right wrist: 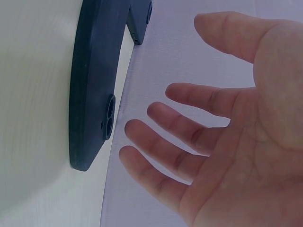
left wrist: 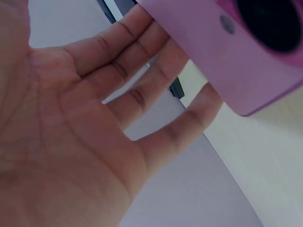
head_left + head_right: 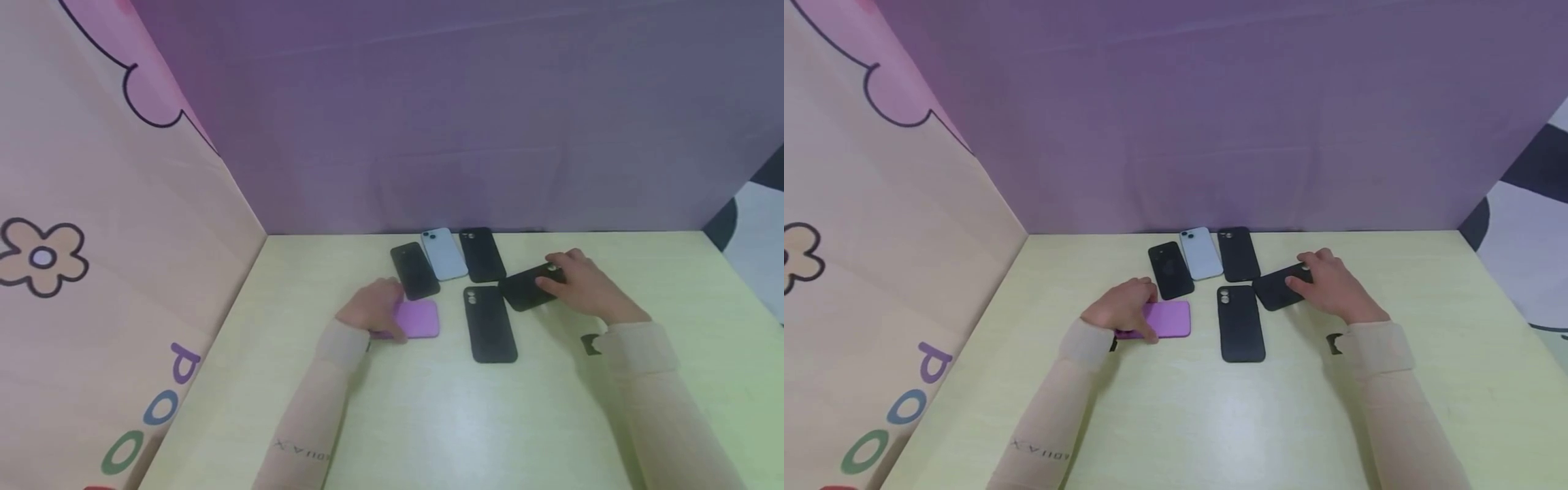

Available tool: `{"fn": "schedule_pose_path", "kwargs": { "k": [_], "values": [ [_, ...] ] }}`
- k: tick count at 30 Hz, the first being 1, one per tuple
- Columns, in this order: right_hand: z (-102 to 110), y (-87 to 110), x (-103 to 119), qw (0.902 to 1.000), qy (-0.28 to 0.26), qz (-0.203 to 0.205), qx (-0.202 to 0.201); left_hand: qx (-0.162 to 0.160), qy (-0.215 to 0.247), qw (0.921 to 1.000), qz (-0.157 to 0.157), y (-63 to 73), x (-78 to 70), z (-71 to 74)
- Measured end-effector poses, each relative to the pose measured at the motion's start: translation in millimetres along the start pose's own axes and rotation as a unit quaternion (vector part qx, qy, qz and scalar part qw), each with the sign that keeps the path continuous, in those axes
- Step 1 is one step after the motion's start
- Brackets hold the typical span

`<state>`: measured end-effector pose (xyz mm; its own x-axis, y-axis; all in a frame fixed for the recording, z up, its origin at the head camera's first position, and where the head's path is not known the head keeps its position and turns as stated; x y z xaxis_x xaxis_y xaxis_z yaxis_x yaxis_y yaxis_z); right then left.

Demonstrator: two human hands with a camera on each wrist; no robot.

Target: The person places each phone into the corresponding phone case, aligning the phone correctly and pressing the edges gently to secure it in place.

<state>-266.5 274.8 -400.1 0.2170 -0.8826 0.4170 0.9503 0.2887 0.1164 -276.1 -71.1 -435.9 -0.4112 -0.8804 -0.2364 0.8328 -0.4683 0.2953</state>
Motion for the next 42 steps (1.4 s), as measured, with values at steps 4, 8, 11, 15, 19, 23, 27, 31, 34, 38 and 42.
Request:
{"fn": "schedule_pose_path", "kwargs": {
  "k": [4,8,11,15,19,23,27,31,34,38,42],
  "values": [
    [1.0,0.5,0.1,1.0,0.002,-0.001,-0.002,0.003,0.014,0.9999,0.002,1.7,-1.9,0.3],
    [1.2,0.7,0.9,1.0,0.004,0.0,0.0,0.008,0.033,0.9994,0.009,3.9,-4.2,0.6],
    [0.5,1.0,1.2,1.0,0.002,0.0,0.002,0.013,0.041,0.999,0.009,4.4,-5.1,-0.2],
    [-0.8,1.0,0.4,1.0,-0.001,-0.001,0.005,0.021,0.056,0.9982,-0.001,4.7,-5.0,-1.5],
    [-1.7,0.1,-2.5,1.0,0.0,-0.007,0.006,0.023,0.067,0.9975,-0.005,7.4,-3.9,0.4],
    [-4.2,-1.7,-5.5,1.0,0.004,-0.006,0.007,0.017,0.062,0.9979,-0.002,11.1,-2.0,3.5],
    [-8.6,-2.7,-5.7,0.9998,0.006,0.005,0.019,0.006,0.067,0.9977,-0.006,12.1,1.7,3.2],
    [-15.3,-3.4,-7.4,0.999,-0.001,0.004,0.044,-0.003,0.073,0.9971,-0.023,10.8,7.4,2.8],
    [-21.5,-4.1,-11.7,0.9977,-0.008,-0.006,0.067,-0.004,0.086,0.9959,-0.029,10.5,12.4,4.5],
    [-26.4,-5.9,-16.9,0.9972,-0.007,-0.012,0.073,0.004,0.125,0.992,-0.011,11.1,20.1,6.8],
    [-26.3,-7.6,-17.4,0.998,-0.011,-0.009,0.062,0.01,0.154,0.988,-0.003,11.4,25.3,8.5]
  ]
}}
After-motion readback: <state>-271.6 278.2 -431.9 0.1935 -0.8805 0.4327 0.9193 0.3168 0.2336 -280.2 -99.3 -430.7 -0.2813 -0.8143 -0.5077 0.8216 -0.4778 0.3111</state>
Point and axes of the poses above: each hand's wrist, its own y-axis away from the middle knuckle, its own z-axis out of the back of the hand, x = y × z, the point moved 5 cm from there along -y, towards the middle knuckle, and after that the axes turned 5 degrees about x, right-handed, at the moved point
